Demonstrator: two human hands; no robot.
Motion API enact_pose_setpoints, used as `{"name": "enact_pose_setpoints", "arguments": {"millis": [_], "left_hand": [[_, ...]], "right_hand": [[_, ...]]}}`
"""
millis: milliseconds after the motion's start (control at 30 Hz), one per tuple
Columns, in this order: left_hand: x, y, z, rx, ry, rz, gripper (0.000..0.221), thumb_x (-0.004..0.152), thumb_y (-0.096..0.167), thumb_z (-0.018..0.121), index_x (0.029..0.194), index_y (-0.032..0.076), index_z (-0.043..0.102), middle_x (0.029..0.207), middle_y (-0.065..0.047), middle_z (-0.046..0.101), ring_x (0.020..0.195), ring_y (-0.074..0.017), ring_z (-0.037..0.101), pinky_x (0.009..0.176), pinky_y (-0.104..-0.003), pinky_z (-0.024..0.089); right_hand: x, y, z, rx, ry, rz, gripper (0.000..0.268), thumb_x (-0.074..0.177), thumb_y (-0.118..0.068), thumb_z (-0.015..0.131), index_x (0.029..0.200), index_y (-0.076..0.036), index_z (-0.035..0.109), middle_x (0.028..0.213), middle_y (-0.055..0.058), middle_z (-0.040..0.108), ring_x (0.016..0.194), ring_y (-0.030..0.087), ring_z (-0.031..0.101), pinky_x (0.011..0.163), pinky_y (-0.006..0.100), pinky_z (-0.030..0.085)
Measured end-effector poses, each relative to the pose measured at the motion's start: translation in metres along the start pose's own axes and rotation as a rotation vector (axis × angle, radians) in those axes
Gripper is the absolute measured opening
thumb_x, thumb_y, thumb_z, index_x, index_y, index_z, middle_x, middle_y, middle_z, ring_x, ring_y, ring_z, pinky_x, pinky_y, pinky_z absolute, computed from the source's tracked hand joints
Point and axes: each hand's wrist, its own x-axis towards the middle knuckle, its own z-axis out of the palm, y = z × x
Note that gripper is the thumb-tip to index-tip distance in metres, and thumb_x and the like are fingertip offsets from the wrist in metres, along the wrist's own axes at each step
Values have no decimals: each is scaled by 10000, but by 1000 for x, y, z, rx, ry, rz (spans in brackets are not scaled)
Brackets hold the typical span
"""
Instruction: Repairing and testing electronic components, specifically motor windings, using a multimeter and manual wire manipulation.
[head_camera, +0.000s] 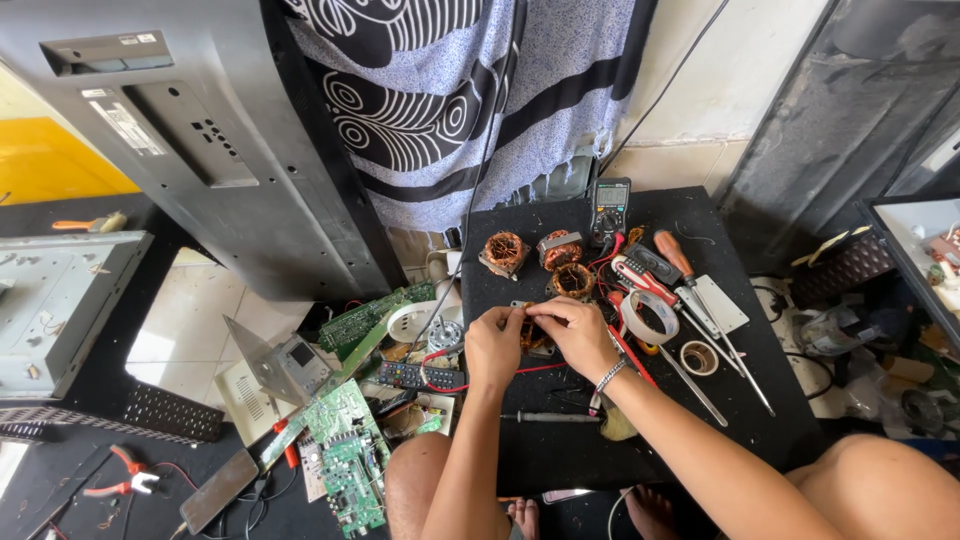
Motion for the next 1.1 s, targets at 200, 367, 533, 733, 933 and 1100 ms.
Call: {"name": "enact_pose_setpoints", "arguments": {"millis": [200,367,533,733,933,1100], "left_hand": [[1,0,4,-47,-11,-49,261,921,345,663,1002,161,830,814,-89,789,905,-353,753,799,-456,573],[2,-6,11,-151,-33,-87,277,907,336,691,1014,126,839,803,-92,786,871,-289,765,784,-414,585],[5,-14,14,-100,-69,-82,270,877,367,702,996,172,844,797,-58,786,888,-286,762,792,-419,581],[-3,7,2,-54,-50,-58,279,864,380,725,1022,181,840,795,-54,785,872,-312,759,790,-419,582],[2,-4,2,170,55,84,201,875,260,655,945,164,818,797,-58,740,807,-313,745,748,-424,599],[-11,16,-13,197,5,191,196,881,221,664,1012,146,790,857,-71,710,879,-350,739,782,-471,601]], "right_hand": [[-2,1,3,-30,50,-70,181,847,-57,762,930,-198,838,848,5,791,858,224,746,768,345,586],[-4,2,6,-110,100,-107,159,825,-102,797,925,-222,825,836,-23,786,838,204,746,744,325,592],[-4,21,10,-338,113,-276,120,855,-101,749,913,-203,774,819,-21,752,824,219,733,700,335,595],[-1,34,10,-434,24,-324,104,865,-81,682,931,-159,705,843,11,713,870,242,715,685,366,591],[8,11,-11,-276,-171,-151,87,912,-91,675,947,-135,742,915,48,745,959,256,721,783,366,584],[8,-8,-20,-19,-158,75,77,929,-118,676,973,-101,736,918,78,764,934,226,711,771,353,569]]}}
